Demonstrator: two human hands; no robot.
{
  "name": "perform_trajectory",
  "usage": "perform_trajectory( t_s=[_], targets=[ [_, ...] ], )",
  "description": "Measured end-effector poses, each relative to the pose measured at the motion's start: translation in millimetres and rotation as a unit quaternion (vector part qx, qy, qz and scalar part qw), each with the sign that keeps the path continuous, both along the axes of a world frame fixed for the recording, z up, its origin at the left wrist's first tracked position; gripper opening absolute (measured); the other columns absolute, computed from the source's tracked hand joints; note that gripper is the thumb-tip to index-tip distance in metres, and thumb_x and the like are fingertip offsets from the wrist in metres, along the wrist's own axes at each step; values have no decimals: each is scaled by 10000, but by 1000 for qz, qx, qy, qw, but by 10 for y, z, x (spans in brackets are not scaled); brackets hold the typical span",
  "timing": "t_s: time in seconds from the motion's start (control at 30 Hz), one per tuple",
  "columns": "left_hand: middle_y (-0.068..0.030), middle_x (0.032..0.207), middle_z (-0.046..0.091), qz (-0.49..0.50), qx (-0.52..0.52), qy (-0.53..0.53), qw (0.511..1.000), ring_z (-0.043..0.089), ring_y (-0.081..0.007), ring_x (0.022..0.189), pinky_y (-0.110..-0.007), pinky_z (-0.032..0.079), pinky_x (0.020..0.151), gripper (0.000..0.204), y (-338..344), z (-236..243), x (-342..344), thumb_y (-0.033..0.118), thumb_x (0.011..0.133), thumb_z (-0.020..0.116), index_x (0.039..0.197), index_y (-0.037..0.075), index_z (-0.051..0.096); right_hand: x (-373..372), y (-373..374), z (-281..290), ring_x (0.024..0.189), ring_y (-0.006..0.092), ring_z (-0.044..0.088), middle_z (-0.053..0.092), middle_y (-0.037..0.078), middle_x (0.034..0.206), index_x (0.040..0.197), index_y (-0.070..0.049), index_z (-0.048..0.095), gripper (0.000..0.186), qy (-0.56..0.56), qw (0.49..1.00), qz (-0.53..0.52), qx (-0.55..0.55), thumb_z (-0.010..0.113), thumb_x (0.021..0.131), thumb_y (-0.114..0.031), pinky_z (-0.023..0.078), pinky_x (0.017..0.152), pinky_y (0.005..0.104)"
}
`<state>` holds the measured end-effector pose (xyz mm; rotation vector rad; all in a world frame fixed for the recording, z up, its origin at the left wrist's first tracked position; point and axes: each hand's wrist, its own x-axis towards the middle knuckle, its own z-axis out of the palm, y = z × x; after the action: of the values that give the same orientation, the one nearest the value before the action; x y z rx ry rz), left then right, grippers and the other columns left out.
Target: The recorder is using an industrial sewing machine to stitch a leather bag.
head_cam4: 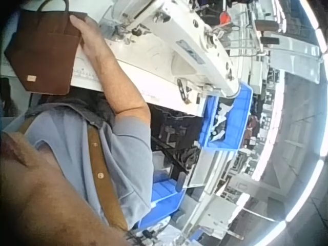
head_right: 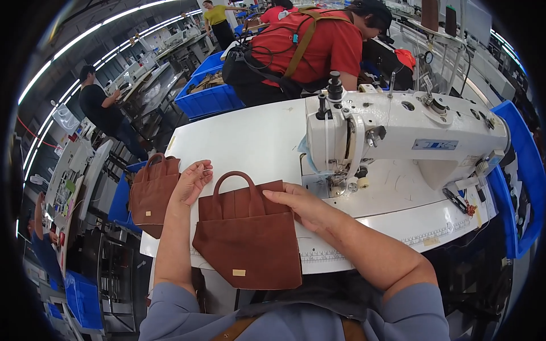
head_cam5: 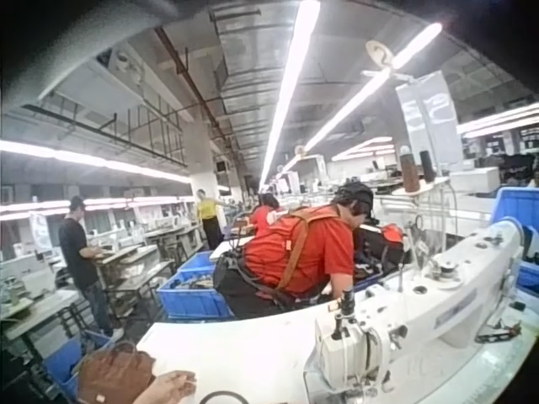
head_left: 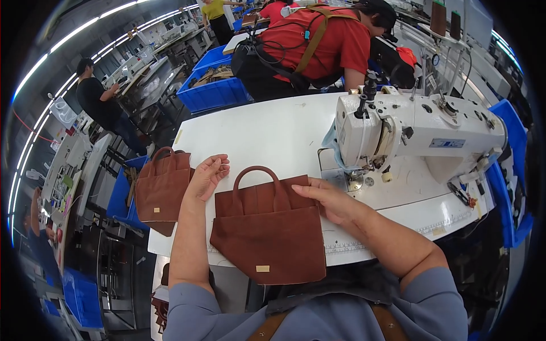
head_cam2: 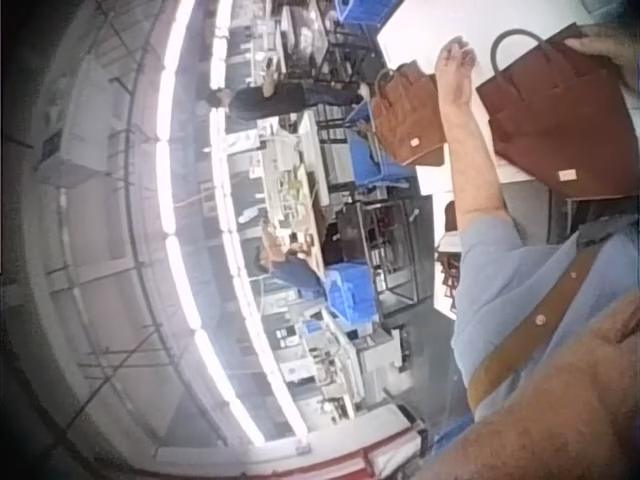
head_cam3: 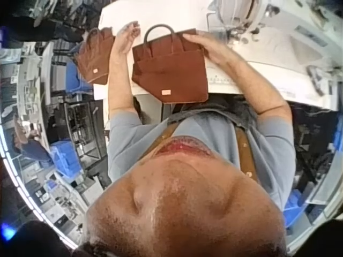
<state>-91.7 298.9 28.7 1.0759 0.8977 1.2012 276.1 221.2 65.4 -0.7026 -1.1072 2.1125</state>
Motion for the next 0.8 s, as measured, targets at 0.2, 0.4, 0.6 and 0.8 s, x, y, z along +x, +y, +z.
perform_trajectory(
  t_s=[0.2, 0.4, 0.6, 0.8],
  targets=[
    [-112, 1149, 684, 19, -1, -52, 998, 674, -210, 1072, -355, 557, 997, 322, -39, -35, -24, 207, 1040, 630, 1266, -22, 614, -20, 7, -60, 1189, 165, 655, 687, 81, 1293, 1352, -51, 602, 407, 20, 1000, 5, -15, 646, 1025, -289, 499, 1044, 323],
    [-136, 1210, 675, 49, 44, -76, 995, 662, -245, 1140, -379, 541, 1040, 337, -19, -89, -53, 222, 1042, 626, 1270, -25, 604, -29, 64, -134, 1143, 160, 666, 695, 82, 1259, 1316, -40, 623, 396, 33, 999, 4, 17, 659, 1011, -291, 514, 995, 310],
    [-117, 1233, 672, 77, 30, 48, 995, 643, -214, 1175, -358, 528, 1055, 360, -249, -7, 171, 276, 1060, 597, 1281, -8, 602, -76, 69, -165, 1104, 180, 676, 703, 101, 1211, 1292, -28, 629, 393, -3, 997, -42, 61, 674, 991, -277, 532, 951, 313],
    [-127, 1276, 635, 32, -50, 79, 995, 597, -244, 1264, -392, 506, 1086, 602, -1188, 130, 388, 517, 1026, 582, 1369, 25, 530, -57, 117, -330, 1045, 200, 698, 709, 122, 1196, 1278, 4, 629, 347, 30, 994, -55, 84, 671, 989, -184, 576, 904, 343]
  ],
)
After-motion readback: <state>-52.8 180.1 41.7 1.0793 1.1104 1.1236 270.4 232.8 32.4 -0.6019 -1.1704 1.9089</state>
